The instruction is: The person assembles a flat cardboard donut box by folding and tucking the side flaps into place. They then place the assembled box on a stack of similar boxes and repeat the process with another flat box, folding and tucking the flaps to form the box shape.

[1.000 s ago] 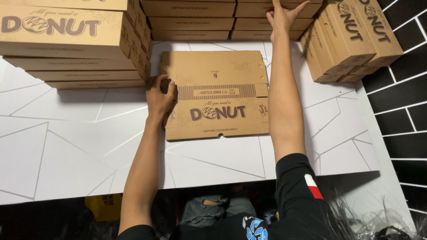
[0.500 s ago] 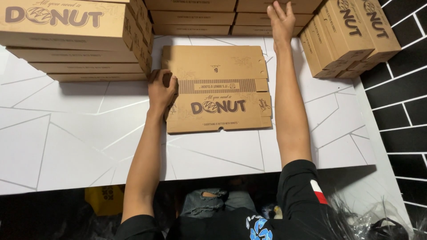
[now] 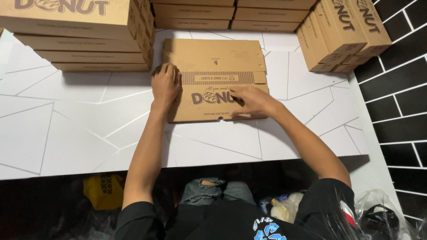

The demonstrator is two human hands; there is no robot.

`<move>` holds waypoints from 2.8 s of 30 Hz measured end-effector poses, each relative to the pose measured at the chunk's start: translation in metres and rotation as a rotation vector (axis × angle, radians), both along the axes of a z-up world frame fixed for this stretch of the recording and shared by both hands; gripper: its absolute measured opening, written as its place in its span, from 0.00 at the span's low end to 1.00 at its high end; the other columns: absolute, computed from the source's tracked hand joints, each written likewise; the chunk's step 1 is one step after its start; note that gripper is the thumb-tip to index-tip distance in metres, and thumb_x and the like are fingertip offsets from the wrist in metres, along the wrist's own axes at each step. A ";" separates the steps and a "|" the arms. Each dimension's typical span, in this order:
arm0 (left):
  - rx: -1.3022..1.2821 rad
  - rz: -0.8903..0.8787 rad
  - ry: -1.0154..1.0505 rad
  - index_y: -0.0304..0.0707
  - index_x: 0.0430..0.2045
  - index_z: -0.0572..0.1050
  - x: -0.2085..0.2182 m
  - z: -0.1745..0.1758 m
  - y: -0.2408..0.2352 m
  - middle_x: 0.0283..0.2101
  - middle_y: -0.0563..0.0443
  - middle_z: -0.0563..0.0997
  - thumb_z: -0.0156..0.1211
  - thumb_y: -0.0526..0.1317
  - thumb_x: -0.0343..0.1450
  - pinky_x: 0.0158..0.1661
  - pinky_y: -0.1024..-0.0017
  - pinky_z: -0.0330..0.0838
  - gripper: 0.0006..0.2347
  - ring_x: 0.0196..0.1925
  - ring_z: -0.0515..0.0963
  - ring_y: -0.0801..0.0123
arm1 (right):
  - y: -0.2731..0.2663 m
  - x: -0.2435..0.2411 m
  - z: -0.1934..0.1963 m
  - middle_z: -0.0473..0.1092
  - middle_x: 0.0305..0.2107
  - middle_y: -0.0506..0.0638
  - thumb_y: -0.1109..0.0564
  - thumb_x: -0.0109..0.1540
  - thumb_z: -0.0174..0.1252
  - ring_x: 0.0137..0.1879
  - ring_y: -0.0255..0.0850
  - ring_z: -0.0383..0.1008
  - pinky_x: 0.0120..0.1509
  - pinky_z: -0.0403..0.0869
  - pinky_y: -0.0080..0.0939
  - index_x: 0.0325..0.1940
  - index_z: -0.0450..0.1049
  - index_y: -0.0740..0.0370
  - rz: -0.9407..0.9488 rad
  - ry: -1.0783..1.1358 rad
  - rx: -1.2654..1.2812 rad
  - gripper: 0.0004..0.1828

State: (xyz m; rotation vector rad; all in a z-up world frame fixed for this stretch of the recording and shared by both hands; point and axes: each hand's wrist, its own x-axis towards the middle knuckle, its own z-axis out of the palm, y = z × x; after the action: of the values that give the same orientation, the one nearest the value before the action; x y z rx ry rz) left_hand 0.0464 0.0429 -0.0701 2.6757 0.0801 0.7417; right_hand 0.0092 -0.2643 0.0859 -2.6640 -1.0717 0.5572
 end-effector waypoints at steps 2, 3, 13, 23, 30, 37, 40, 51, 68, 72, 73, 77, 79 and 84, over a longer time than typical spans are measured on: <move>0.033 -0.072 0.008 0.48 0.40 0.79 -0.001 -0.003 -0.011 0.46 0.50 0.80 0.62 0.42 0.73 0.46 0.60 0.77 0.05 0.48 0.82 0.54 | -0.013 0.000 -0.031 0.62 0.68 0.58 0.35 0.53 0.68 0.72 0.56 0.62 0.74 0.65 0.56 0.71 0.63 0.65 0.046 -0.051 -0.093 0.50; 0.068 -0.149 0.014 0.49 0.37 0.79 -0.001 -0.005 -0.017 0.47 0.52 0.80 0.61 0.41 0.74 0.49 0.65 0.74 0.03 0.52 0.80 0.58 | -0.019 0.000 -0.047 0.58 0.71 0.57 0.24 0.52 0.66 0.76 0.50 0.57 0.76 0.64 0.51 0.75 0.58 0.63 0.087 -0.103 -0.184 0.59; -0.014 -0.547 0.263 0.41 0.34 0.81 -0.038 0.031 -0.045 0.41 0.42 0.80 0.64 0.47 0.70 0.51 0.54 0.73 0.10 0.50 0.79 0.48 | -0.015 0.004 -0.040 0.57 0.72 0.55 0.29 0.54 0.66 0.77 0.51 0.55 0.74 0.63 0.60 0.75 0.58 0.62 0.110 -0.079 -0.223 0.55; 0.031 -0.538 0.353 0.43 0.39 0.81 -0.042 0.037 -0.047 0.45 0.43 0.78 0.62 0.50 0.69 0.53 0.54 0.71 0.13 0.52 0.77 0.48 | -0.015 0.006 -0.044 0.55 0.73 0.60 0.31 0.57 0.64 0.78 0.54 0.52 0.73 0.64 0.64 0.75 0.57 0.66 0.119 -0.042 -0.231 0.53; 0.027 -0.535 0.389 0.44 0.40 0.81 -0.042 0.039 -0.048 0.48 0.44 0.78 0.61 0.52 0.70 0.54 0.55 0.71 0.14 0.54 0.77 0.50 | -0.012 0.001 -0.022 0.54 0.73 0.62 0.33 0.62 0.58 0.78 0.57 0.51 0.72 0.63 0.67 0.74 0.59 0.66 0.141 0.020 -0.238 0.46; -0.081 -0.512 0.572 0.41 0.42 0.82 -0.078 0.104 -0.064 0.51 0.38 0.80 0.51 0.58 0.75 0.56 0.54 0.71 0.21 0.57 0.78 0.48 | -0.020 -0.005 -0.048 0.74 0.56 0.53 0.48 0.71 0.48 0.64 0.52 0.73 0.65 0.74 0.57 0.57 0.76 0.52 0.065 -0.133 -0.211 0.16; 0.034 -0.546 0.655 0.32 0.46 0.80 -0.090 0.109 -0.078 0.49 0.30 0.82 0.46 0.67 0.73 0.55 0.46 0.74 0.32 0.52 0.82 0.39 | -0.023 0.001 -0.066 0.79 0.33 0.41 0.46 0.68 0.54 0.46 0.36 0.81 0.62 0.74 0.41 0.41 0.77 0.47 0.134 -0.572 -0.078 0.09; 0.488 -0.270 -0.106 0.48 0.38 0.75 -0.047 0.140 -0.080 0.34 0.50 0.87 0.61 0.33 0.70 0.38 0.63 0.80 0.07 0.30 0.87 0.61 | -0.034 0.054 -0.104 0.56 0.72 0.52 0.52 0.67 0.61 0.80 0.51 0.46 0.83 0.39 0.60 0.67 0.70 0.36 -0.130 -1.569 0.469 0.24; -0.495 -0.303 0.467 0.49 0.41 0.77 -0.007 0.211 0.020 0.41 0.61 0.79 0.66 0.51 0.71 0.41 0.73 0.68 0.12 0.40 0.75 0.77 | -0.084 0.078 -0.146 0.55 0.66 0.66 0.65 0.68 0.72 0.73 0.63 0.62 0.79 0.50 0.65 0.66 0.67 0.36 -0.097 -1.472 0.388 0.32; -0.392 -0.220 0.471 0.38 0.56 0.71 0.034 0.108 0.018 0.60 0.42 0.75 0.70 0.46 0.65 0.56 0.56 0.70 0.26 0.61 0.74 0.55 | -0.081 0.052 -0.109 0.73 0.52 0.61 0.79 0.62 0.63 0.57 0.53 0.78 0.66 0.67 0.54 0.48 0.75 0.59 0.221 -1.244 0.511 0.20; -0.393 -0.222 0.471 0.38 0.56 0.71 0.040 0.094 0.009 0.60 0.42 0.75 0.70 0.46 0.65 0.56 0.56 0.70 0.26 0.61 0.74 0.55 | -0.080 0.050 -0.110 0.73 0.52 0.61 0.79 0.62 0.63 0.57 0.53 0.78 0.66 0.67 0.54 0.48 0.75 0.59 0.221 -1.245 0.509 0.20; -0.150 -0.186 0.160 0.43 0.59 0.64 0.034 0.039 -0.034 0.49 0.38 0.77 0.70 0.42 0.69 0.45 0.51 0.73 0.26 0.49 0.79 0.47 | -0.090 0.042 -0.133 0.73 0.42 0.46 0.74 0.54 0.54 0.51 0.42 0.77 0.56 0.74 0.41 0.48 0.77 0.51 -0.023 -1.012 0.207 0.24; -0.100 -0.272 0.083 0.47 0.58 0.65 0.016 0.041 -0.058 0.46 0.41 0.80 0.69 0.47 0.69 0.45 0.46 0.73 0.25 0.49 0.82 0.44 | -0.090 0.043 -0.138 0.73 0.43 0.42 0.67 0.62 0.57 0.56 0.38 0.76 0.61 0.73 0.38 0.52 0.77 0.43 -0.152 -0.907 0.024 0.20; -0.146 -0.630 0.625 0.40 0.49 0.74 -0.090 0.106 -0.119 0.44 0.38 0.83 0.55 0.68 0.68 0.49 0.43 0.75 0.31 0.49 0.83 0.41 | -0.074 0.022 -0.126 0.74 0.37 0.46 0.65 0.45 0.63 0.49 0.46 0.78 0.53 0.75 0.47 0.45 0.81 0.47 -0.232 -0.596 -0.041 0.25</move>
State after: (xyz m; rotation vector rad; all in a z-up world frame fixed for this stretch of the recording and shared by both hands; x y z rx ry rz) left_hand -0.0439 -0.0765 0.0359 2.4628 -0.5039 -0.2827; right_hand 0.0307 -0.3380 -0.0399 -3.0130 -0.8501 -0.2845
